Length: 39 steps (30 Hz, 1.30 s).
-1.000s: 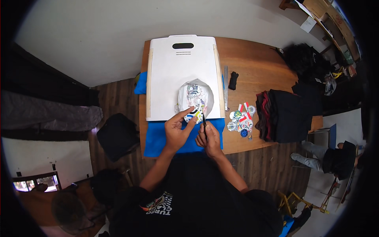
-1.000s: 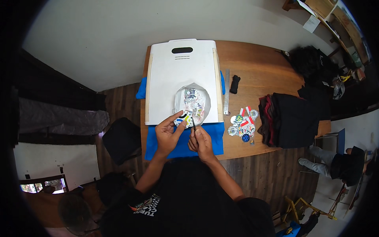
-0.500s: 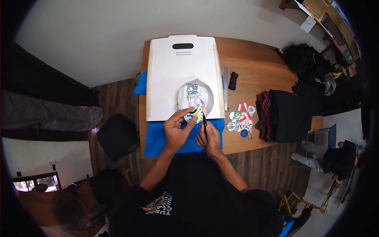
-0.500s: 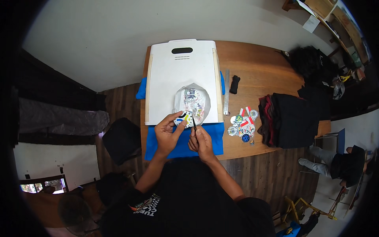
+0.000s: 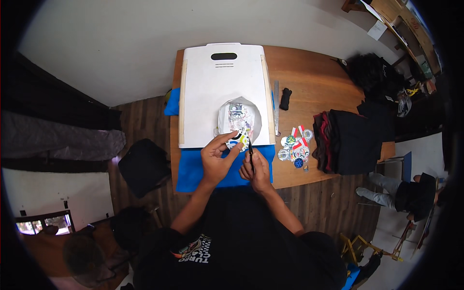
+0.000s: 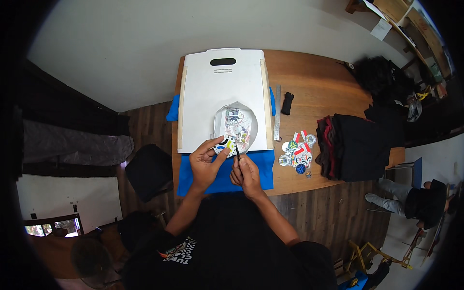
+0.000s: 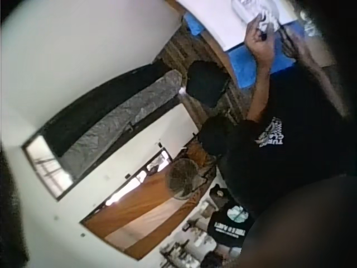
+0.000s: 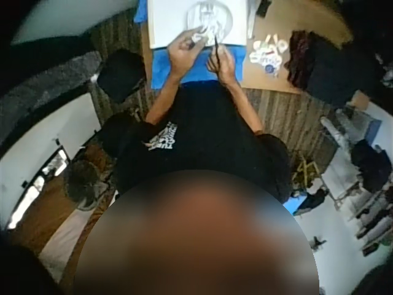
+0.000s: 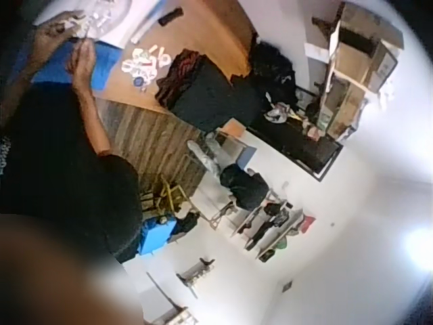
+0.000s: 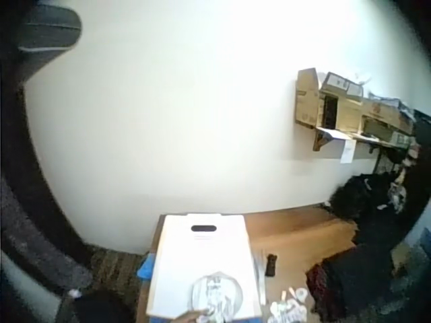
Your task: Use a weeding tool to peel and prepare small stickers or decals on a workbench.
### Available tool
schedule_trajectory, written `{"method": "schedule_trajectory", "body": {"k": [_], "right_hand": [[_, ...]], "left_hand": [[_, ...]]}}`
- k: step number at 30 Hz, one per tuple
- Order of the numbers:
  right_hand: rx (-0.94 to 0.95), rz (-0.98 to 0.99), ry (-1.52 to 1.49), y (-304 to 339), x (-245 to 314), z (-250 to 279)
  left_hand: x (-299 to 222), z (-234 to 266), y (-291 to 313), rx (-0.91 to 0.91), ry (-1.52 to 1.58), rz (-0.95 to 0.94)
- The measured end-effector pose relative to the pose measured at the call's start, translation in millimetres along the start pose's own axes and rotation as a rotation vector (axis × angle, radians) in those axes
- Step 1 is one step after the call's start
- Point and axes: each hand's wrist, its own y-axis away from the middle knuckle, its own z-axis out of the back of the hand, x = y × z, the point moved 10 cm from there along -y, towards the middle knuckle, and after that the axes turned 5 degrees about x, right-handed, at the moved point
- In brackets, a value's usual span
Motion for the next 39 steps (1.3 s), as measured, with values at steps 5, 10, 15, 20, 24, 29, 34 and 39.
{"method": "schedule_trajectory", "body": {"k": [5, 10, 15, 20, 24, 29, 34, 39], "right_hand": [[-0.002, 0.01, -0.008, -0.5, 0.8, -0.7], [-0.019, 0.036, 0.019, -1.0, 3.7, 0.6], [-0.012, 0.001, -0.026, 0.8, -0.8, 1.7], [0.006, -0.001, -0.017, 1.0, -0.5, -2.1], [0.003, 0.003, -0.02, 0.2, -0.8, -1.3], [0.001, 0.027, -0.055, 0.0, 1.3, -1.8], [-0.003, 0.02, -0.021, -0.5, 1.3, -1.0], [-0.013, 0.022, -0.014, -0.4, 2.0, -1.0]], "left_hand": [[1.9, -0.2, 0.2, 0.008, 0.016, -0.015], [2.9, 0.5, 1.6, 0.001, 0.005, 0.011], [4.2, 2.0, 1.5, -0.005, 0.011, 0.01], [2.1, 1.1, 2.0, 0.001, -0.003, -0.003], [0.7, -1.3, 2.7, 0.018, -0.007, -0.013], [-1.6, -3.4, 3.0, 0.021, -0.011, 0.0], [-1.6, -3.4, 2.0, 0.015, -0.002, -0.008], [-0.9, -4.7, 2.9, 0.035, -0.019, -0.018]]}}
